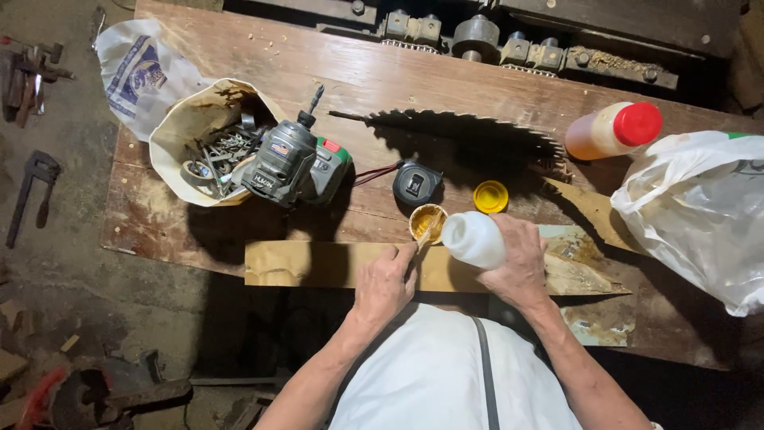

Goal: Mixing wood filler components in a small container and applying the mixture to a wooden board.

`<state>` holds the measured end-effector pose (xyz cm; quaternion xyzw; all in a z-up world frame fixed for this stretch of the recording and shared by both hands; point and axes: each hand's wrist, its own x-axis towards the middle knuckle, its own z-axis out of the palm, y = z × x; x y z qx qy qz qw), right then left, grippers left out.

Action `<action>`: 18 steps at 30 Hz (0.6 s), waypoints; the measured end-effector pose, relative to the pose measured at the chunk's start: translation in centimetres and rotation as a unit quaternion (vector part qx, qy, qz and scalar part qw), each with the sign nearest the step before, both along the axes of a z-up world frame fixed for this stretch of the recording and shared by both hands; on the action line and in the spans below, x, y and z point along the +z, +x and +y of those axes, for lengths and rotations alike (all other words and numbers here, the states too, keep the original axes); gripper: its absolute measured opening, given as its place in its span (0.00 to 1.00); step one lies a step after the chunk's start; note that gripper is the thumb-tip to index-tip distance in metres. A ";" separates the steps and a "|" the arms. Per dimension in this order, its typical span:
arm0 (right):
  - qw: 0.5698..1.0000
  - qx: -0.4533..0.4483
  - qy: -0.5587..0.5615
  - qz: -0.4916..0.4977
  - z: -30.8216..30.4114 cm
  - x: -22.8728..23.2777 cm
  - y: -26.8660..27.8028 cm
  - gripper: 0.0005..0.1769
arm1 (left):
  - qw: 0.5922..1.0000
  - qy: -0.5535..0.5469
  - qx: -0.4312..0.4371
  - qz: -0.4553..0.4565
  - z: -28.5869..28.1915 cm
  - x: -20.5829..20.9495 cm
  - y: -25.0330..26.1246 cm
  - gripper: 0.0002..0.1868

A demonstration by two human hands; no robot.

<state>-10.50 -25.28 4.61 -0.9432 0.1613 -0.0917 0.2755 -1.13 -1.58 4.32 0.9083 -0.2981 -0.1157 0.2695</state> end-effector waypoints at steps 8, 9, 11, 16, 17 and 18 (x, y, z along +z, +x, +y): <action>0.972 -0.005 0.215 -0.091 -0.2 -1.4 -0.3 0.58 | 0.998 0.007 -0.027 -0.057 1.1 -1.3 0.9 0.14; 0.965 -0.007 0.247 -0.091 -0.3 -1.8 -0.6 0.60 | 0.997 0.006 -0.027 -0.065 1.3 -1.5 0.8 0.13; 0.963 -0.030 0.253 -0.084 -0.5 -2.5 -1.6 0.60 | 0.996 -0.001 -0.023 -0.084 1.2 -1.2 1.0 0.13; 0.957 -0.070 0.258 -0.109 -1.2 -3.2 -3.1 0.58 | 0.992 -0.008 -0.024 -0.121 1.8 -3.3 0.7 0.12; 0.962 -0.077 0.239 -0.111 -1.6 -3.9 -3.8 0.58 | 0.992 -0.010 -0.027 -0.122 1.8 -3.1 0.9 0.14; 0.966 -0.085 0.219 -0.112 -1.9 -4.7 -4.5 0.59 | 0.992 -0.012 -0.029 -0.123 1.7 -2.9 1.0 0.17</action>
